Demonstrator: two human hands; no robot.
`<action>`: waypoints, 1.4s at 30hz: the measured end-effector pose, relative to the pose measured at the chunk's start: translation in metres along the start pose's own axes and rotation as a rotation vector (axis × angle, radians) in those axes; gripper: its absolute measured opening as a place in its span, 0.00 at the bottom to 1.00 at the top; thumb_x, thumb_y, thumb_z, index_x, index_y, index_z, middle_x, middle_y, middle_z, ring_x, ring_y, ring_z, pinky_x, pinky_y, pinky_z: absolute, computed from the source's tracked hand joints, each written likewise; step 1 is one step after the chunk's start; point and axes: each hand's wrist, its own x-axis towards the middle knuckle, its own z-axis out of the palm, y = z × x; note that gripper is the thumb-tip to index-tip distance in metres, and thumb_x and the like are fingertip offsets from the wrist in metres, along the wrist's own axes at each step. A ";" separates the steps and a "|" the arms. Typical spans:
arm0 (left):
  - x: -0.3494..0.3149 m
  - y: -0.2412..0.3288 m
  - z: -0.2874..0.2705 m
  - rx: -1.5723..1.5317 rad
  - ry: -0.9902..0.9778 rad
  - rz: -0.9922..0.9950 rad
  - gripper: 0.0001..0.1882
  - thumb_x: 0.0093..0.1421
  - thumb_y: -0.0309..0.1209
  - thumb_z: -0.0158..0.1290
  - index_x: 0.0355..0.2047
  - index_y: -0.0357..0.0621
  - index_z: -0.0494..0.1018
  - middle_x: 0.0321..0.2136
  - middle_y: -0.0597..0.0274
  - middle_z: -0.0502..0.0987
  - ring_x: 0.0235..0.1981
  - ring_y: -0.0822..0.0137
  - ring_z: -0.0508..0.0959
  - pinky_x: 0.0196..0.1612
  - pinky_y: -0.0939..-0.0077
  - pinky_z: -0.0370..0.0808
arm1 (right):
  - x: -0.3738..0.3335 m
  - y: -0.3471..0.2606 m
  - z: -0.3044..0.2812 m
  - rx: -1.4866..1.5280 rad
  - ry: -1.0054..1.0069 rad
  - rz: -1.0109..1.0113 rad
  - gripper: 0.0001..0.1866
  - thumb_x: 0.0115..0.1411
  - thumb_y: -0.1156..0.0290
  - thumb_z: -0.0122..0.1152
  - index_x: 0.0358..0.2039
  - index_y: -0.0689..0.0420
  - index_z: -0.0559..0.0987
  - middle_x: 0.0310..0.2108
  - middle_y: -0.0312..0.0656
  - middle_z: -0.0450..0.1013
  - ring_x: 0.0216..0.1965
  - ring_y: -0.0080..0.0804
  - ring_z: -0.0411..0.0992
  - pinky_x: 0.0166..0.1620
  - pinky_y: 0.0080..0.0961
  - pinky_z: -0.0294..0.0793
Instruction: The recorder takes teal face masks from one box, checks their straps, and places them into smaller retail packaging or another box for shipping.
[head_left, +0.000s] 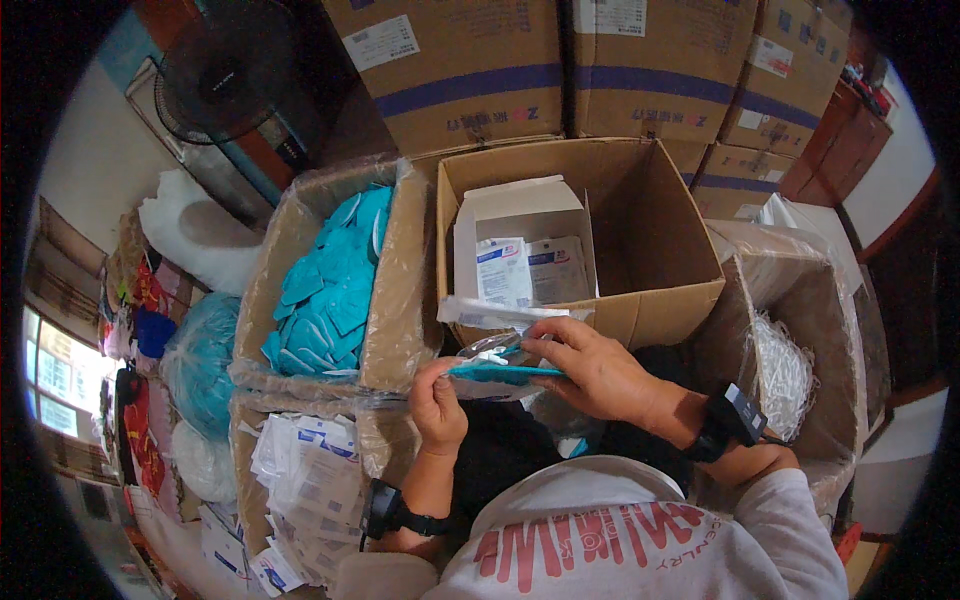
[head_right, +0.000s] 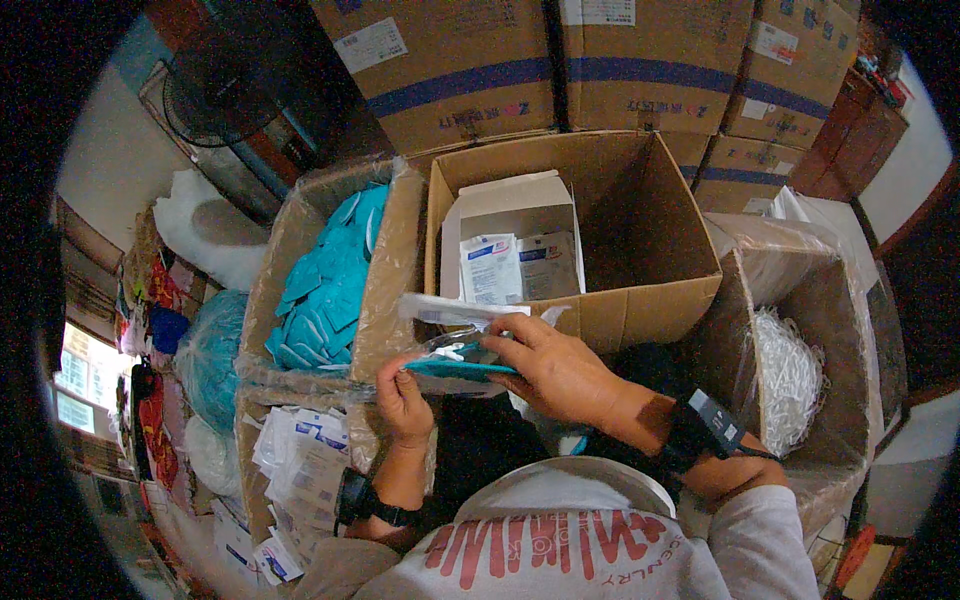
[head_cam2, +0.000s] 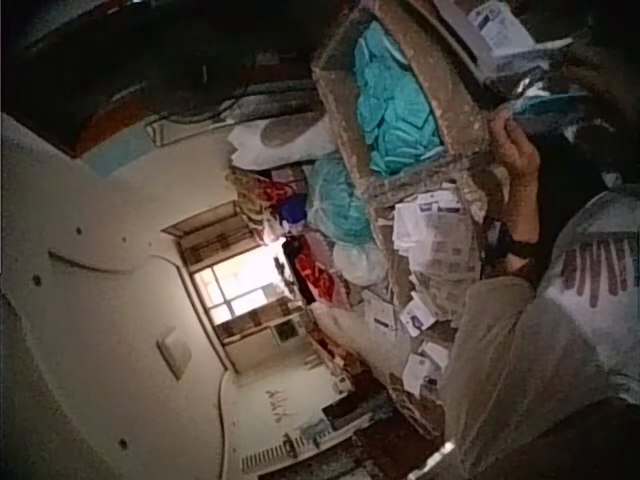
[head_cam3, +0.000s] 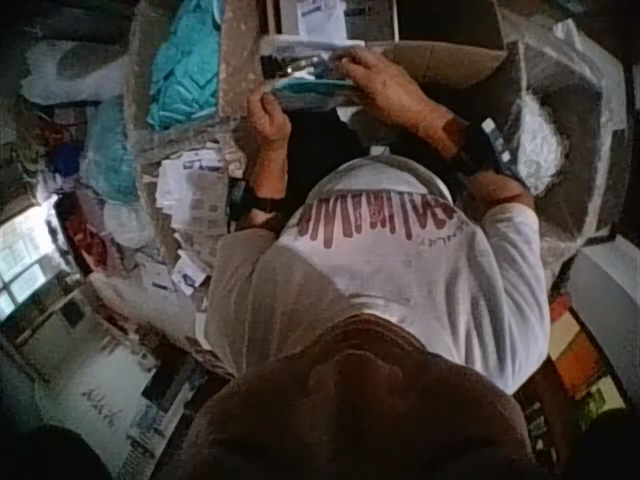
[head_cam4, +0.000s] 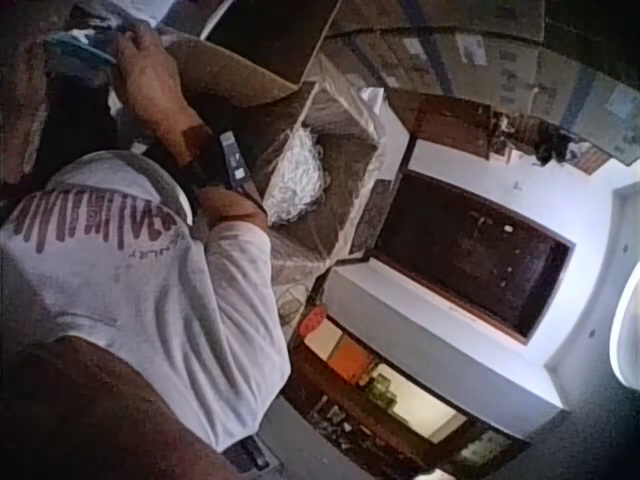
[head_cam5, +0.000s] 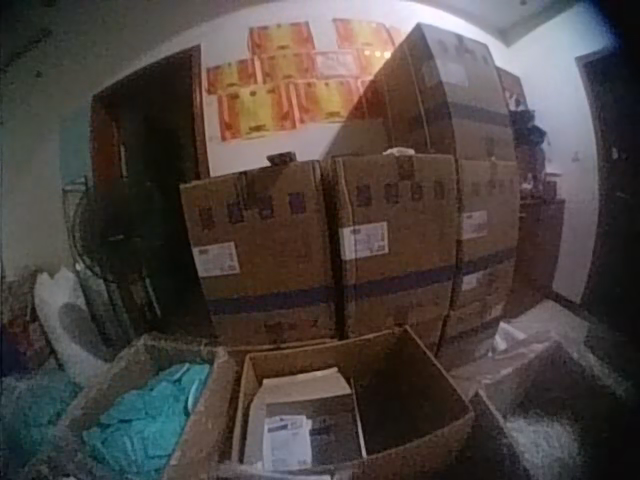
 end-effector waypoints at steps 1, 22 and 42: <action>0.001 0.001 -0.001 0.012 -0.015 -0.001 0.07 0.60 0.27 0.40 0.34 0.38 0.67 0.31 0.54 0.74 0.32 0.61 0.74 0.37 0.72 0.69 | 0.000 0.001 -0.001 -0.017 -0.032 -0.009 0.20 0.50 0.70 0.57 0.45 0.57 0.68 0.43 0.48 0.64 0.43 0.45 0.66 0.42 0.34 0.70; -0.027 -0.023 -0.008 0.274 -0.185 -0.311 0.11 0.60 0.32 0.41 0.37 0.37 0.68 0.30 0.48 0.74 0.31 0.51 0.74 0.35 0.66 0.70 | -0.022 0.016 0.018 0.812 -0.024 0.400 0.14 0.59 0.64 0.49 0.39 0.61 0.70 0.35 0.44 0.70 0.36 0.38 0.70 0.40 0.32 0.69; -0.144 -0.162 -0.254 0.962 -0.174 -0.476 0.12 0.57 0.33 0.43 0.35 0.38 0.71 0.34 0.48 0.73 0.34 0.49 0.72 0.39 0.64 0.68 | -0.066 0.102 -0.044 1.281 0.763 0.645 0.24 0.58 0.62 0.50 0.50 0.64 0.62 0.48 0.45 0.64 0.48 0.35 0.65 0.51 0.33 0.64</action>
